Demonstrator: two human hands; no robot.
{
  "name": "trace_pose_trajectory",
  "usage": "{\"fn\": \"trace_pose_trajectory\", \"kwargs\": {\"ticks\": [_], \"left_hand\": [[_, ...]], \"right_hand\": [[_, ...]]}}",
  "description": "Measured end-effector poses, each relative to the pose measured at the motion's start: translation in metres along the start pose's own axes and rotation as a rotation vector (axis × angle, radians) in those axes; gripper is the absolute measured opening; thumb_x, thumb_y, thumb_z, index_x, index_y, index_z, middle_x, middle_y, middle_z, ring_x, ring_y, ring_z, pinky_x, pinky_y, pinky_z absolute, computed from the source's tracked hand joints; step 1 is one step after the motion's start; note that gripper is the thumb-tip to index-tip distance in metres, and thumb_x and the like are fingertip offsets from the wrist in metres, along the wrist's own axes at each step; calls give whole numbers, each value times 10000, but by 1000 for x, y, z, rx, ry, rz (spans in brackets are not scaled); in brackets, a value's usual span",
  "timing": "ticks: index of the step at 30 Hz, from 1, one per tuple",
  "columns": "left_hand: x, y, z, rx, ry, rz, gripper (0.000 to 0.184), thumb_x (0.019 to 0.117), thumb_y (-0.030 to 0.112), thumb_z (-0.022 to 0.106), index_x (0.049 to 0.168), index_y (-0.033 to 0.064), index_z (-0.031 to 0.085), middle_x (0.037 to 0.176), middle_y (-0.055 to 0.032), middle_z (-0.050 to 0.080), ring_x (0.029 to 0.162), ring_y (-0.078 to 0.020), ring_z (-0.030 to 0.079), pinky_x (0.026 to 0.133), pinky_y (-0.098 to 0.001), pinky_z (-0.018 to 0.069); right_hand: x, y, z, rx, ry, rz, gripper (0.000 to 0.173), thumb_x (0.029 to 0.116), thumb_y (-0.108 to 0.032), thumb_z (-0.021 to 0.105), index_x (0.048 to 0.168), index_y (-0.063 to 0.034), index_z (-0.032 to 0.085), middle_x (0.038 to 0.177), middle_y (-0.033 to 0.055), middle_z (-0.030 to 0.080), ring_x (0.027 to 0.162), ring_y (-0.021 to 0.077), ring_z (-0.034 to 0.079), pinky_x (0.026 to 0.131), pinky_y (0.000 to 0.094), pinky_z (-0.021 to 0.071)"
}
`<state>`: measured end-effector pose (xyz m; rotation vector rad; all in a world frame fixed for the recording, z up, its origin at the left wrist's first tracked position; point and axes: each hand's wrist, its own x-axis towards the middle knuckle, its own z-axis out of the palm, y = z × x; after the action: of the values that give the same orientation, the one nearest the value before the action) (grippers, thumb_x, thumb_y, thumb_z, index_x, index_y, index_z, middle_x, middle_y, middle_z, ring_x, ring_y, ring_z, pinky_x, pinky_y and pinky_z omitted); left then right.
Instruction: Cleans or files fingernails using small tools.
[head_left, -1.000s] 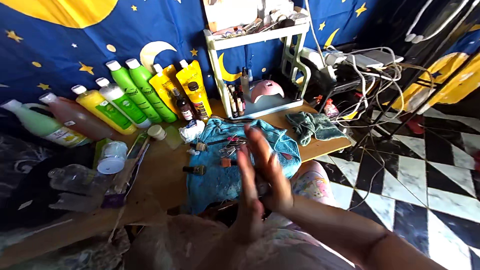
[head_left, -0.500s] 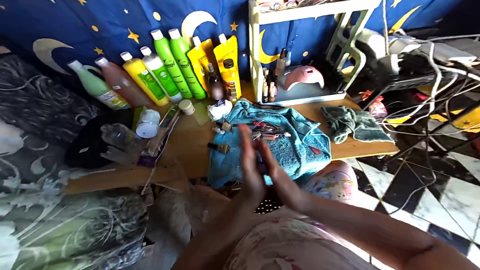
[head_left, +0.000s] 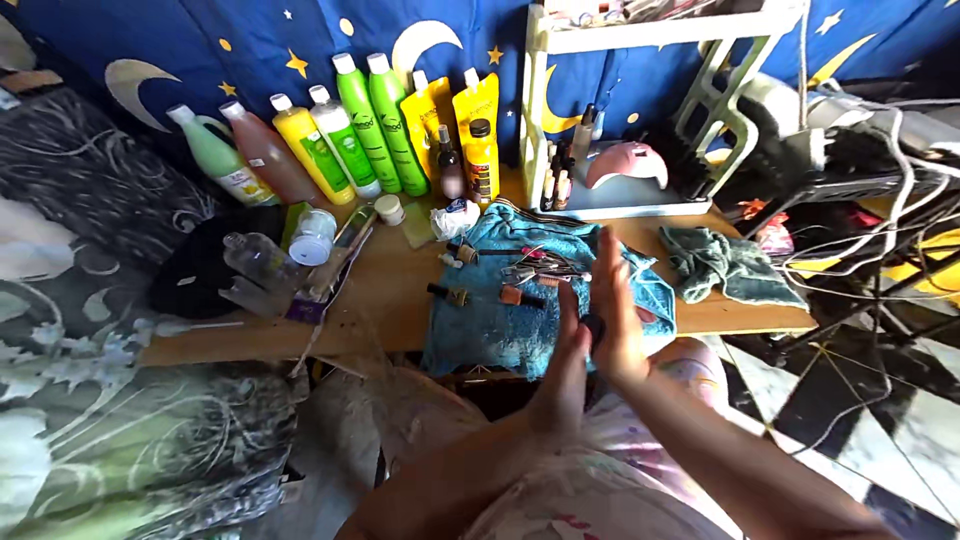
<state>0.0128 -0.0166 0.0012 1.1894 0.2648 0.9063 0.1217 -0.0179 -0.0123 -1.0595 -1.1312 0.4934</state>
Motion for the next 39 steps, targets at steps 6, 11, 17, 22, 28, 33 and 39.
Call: {"fn": "trace_pose_trajectory", "kwargs": {"ticks": [6,11,17,22,28,33,39], "left_hand": [[12,-1,-21,1,91,113,638,1069,354,296,1450,-152,366,1473,-218,493,1363,-148,492,1138,-311,404],[8,28,1,18,77,-28,643,1083,414,236,1512,-48,363,1510,-122,483,1370,-86,467,1116,-270,415],[2,14,-6,166,-47,215,774,1070,535,229,1559,-59,310,1655,-172,279,1546,-174,222,1263,-364,197],[4,39,-6,111,179,139,409,1063,287,378,1059,-23,645,984,-14,692,919,19,631,796,-179,518],[-7,21,3,329,43,104,705,1039,361,284,1425,-222,371,1444,-330,462,1363,-240,463,1163,-339,338],[21,-24,-76,12,24,105,658,1103,479,279,1625,89,183,1613,-33,381,1419,-56,422,1148,-309,382],[-17,-3,-11,-32,28,-40,744,1082,521,226,1633,31,133,1690,-120,205,1553,-159,200,1264,-383,197]], "right_hand": [[-17,-6,15,-28,-178,-114,860,1053,-659,204,1640,-33,149,1699,143,222,1566,226,232,1285,440,235],[-20,-11,13,-21,-99,-152,783,1067,-633,196,1645,-106,214,1711,82,212,1563,200,236,1280,434,243],[-12,-25,17,120,-37,-114,771,1043,-660,287,1531,-69,369,1528,32,482,1391,104,474,1142,339,427],[-37,-37,30,48,-156,-242,758,1078,-602,193,1651,-106,188,1714,80,201,1568,191,217,1285,427,221],[-1,-39,24,248,36,351,615,1121,-408,254,1610,-36,230,1431,119,549,1201,95,585,987,288,484],[-65,-16,36,-30,-341,-163,829,1055,-653,114,1644,-79,220,1719,183,105,1591,338,92,1294,549,129],[-10,7,14,134,-23,152,798,1057,-645,208,1659,-127,124,1668,57,310,1508,136,332,1238,403,304]]}}
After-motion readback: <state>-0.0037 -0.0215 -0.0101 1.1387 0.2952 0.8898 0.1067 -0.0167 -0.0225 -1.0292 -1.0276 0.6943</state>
